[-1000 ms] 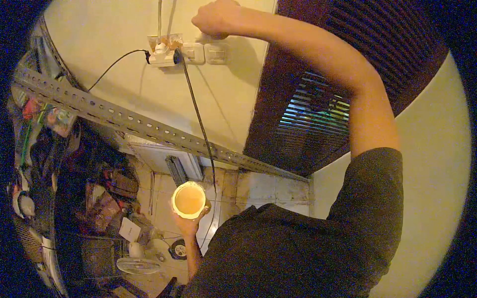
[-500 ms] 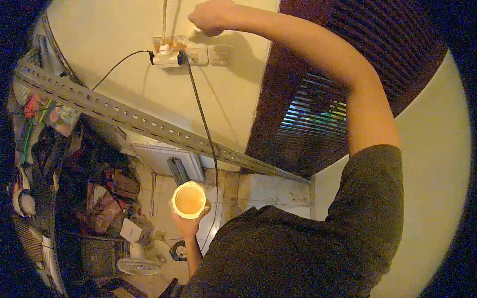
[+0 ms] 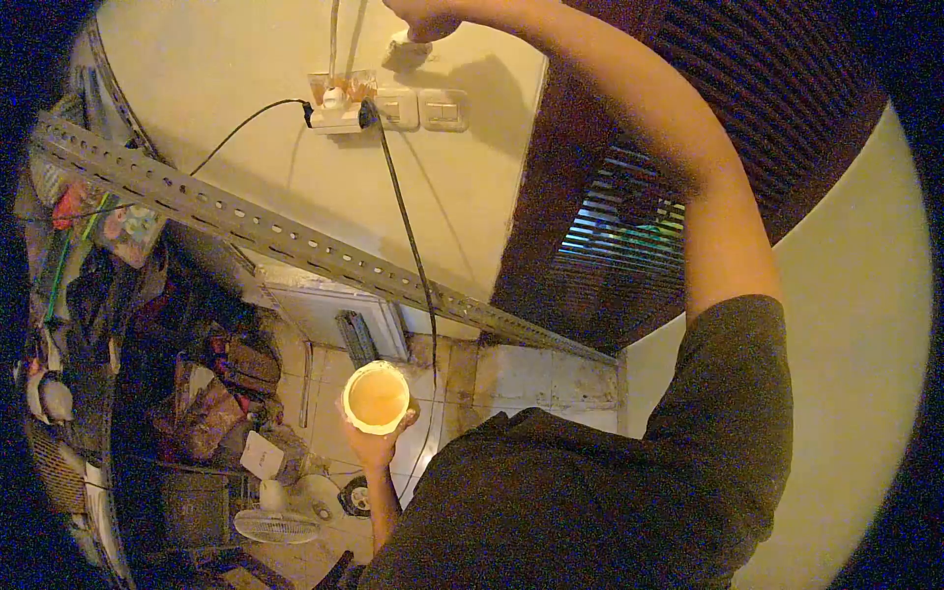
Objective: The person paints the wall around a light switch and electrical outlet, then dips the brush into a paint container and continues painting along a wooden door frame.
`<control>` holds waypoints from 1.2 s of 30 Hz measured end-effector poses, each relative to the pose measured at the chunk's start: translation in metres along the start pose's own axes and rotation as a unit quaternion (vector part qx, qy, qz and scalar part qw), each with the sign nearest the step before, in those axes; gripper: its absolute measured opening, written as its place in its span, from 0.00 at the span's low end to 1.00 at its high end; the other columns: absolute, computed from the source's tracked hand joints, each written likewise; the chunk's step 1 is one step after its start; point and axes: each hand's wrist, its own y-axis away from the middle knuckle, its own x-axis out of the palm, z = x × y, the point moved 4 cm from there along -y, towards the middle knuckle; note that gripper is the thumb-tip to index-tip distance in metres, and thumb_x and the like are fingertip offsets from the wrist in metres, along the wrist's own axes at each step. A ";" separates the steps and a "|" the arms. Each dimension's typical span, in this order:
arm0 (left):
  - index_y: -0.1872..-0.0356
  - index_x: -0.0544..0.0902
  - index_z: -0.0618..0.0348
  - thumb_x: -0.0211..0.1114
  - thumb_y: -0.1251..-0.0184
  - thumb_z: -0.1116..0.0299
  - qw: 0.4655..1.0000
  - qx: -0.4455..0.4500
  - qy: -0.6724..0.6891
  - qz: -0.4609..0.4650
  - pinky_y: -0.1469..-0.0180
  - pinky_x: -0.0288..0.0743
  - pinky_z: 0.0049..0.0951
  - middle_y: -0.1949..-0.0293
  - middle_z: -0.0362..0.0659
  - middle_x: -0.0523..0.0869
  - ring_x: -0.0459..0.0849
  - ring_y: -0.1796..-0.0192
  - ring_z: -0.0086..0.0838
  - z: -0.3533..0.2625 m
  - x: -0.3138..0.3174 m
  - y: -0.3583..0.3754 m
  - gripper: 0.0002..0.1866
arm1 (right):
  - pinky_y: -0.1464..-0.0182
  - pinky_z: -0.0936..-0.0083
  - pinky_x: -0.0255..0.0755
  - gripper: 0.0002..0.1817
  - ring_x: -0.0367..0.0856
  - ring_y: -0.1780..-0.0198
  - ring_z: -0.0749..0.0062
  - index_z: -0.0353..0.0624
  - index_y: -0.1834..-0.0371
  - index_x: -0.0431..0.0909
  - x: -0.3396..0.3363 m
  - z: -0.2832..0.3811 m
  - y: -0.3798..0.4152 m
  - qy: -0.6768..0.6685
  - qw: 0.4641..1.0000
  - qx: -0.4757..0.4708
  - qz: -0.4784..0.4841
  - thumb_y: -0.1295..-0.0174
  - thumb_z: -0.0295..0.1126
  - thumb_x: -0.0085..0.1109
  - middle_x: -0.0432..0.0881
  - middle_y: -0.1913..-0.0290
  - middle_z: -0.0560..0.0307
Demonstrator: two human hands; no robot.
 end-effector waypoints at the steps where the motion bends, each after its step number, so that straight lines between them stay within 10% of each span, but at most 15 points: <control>1: 0.44 0.75 0.64 0.89 0.68 0.61 1.000 -0.011 0.008 -0.004 0.41 0.73 0.37 0.47 0.47 0.76 0.78 0.45 0.35 -0.001 0.000 0.000 0.45 | 0.57 0.55 0.80 0.21 0.85 0.56 0.44 0.37 0.64 0.85 0.006 0.000 -0.004 0.000 1.000 0.002 0.000 0.47 0.46 0.68 0.86 0.60 0.37; 9: 0.44 0.76 0.64 0.89 0.69 0.62 1.000 0.021 -0.006 0.009 0.43 0.73 0.38 0.48 0.46 0.75 0.77 0.46 0.36 -0.005 0.002 -0.001 0.45 | 0.57 0.57 0.81 0.12 0.87 0.54 0.50 0.41 0.62 0.87 0.046 0.009 -0.035 0.045 0.999 -0.018 0.012 0.48 0.34 0.64 0.87 0.58 0.42; 19: 0.45 0.76 0.65 0.89 0.69 0.62 0.999 0.026 -0.026 0.002 0.43 0.74 0.38 0.49 0.47 0.77 0.78 0.47 0.36 -0.004 0.001 0.001 0.45 | 0.61 0.60 0.81 0.10 0.88 0.57 0.56 0.42 0.64 0.88 -0.040 0.019 -0.011 0.106 0.967 0.060 -0.224 0.41 0.30 0.57 0.88 0.61 0.48; 27: 0.42 0.72 0.64 0.89 0.68 0.63 0.999 0.000 -0.015 0.034 0.42 0.75 0.36 0.47 0.46 0.81 0.81 0.47 0.34 -0.015 0.001 0.005 0.47 | 0.60 0.65 0.80 0.07 0.88 0.59 0.66 0.43 0.66 0.87 0.078 0.083 -0.034 -0.004 0.994 0.038 -0.099 0.44 0.29 0.61 0.88 0.64 0.54; 36: 0.41 0.70 0.63 0.88 0.67 0.64 0.998 0.019 -0.052 0.015 0.41 0.75 0.36 0.47 0.47 0.81 0.81 0.47 0.34 -0.004 -0.014 0.028 0.48 | 0.61 0.66 0.79 0.07 0.88 0.58 0.60 0.45 0.64 0.86 0.066 0.083 -0.010 0.041 0.996 -0.060 -0.055 0.43 0.28 0.59 0.88 0.63 0.51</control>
